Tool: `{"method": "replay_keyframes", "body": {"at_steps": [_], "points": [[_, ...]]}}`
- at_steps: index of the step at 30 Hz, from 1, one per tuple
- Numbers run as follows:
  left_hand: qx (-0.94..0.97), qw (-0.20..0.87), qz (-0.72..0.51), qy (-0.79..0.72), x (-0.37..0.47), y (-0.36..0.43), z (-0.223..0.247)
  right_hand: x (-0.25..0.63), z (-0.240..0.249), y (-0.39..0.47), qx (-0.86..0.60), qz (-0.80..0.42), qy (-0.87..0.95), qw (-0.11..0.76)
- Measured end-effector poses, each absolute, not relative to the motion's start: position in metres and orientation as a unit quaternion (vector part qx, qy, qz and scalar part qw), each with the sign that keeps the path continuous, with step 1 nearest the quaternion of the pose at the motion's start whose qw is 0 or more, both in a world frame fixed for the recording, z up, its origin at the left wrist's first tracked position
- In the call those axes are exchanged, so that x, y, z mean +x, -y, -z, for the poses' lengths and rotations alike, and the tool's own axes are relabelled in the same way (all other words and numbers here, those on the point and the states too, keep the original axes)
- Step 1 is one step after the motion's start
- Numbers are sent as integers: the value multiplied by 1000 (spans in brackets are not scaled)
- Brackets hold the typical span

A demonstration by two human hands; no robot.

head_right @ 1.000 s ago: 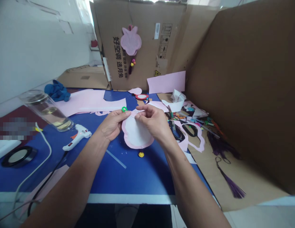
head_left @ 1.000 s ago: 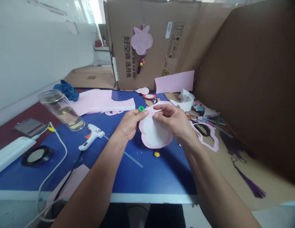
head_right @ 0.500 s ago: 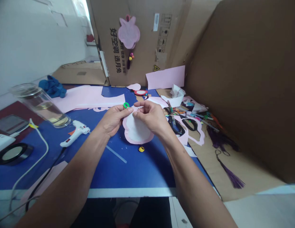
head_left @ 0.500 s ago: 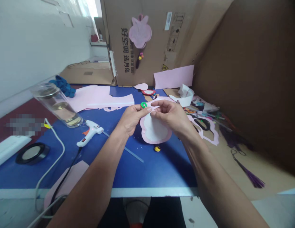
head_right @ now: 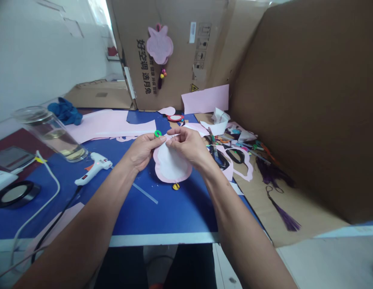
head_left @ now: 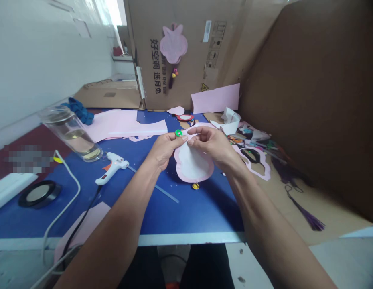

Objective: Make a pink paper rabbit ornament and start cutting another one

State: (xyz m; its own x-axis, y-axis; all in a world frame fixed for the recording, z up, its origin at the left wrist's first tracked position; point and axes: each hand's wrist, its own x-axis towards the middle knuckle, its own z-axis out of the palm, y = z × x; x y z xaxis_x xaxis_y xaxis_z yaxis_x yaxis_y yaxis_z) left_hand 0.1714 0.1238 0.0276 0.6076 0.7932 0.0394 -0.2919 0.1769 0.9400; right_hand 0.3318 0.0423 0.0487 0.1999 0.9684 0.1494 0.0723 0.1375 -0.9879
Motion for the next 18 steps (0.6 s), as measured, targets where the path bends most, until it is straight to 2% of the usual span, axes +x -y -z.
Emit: {"method": "replay_keyframes", "body": {"at_steps": [18], "points": [[490, 730, -407, -247, 169, -130, -25, 337, -46, -42, -523, -402, 462, 593]]}}
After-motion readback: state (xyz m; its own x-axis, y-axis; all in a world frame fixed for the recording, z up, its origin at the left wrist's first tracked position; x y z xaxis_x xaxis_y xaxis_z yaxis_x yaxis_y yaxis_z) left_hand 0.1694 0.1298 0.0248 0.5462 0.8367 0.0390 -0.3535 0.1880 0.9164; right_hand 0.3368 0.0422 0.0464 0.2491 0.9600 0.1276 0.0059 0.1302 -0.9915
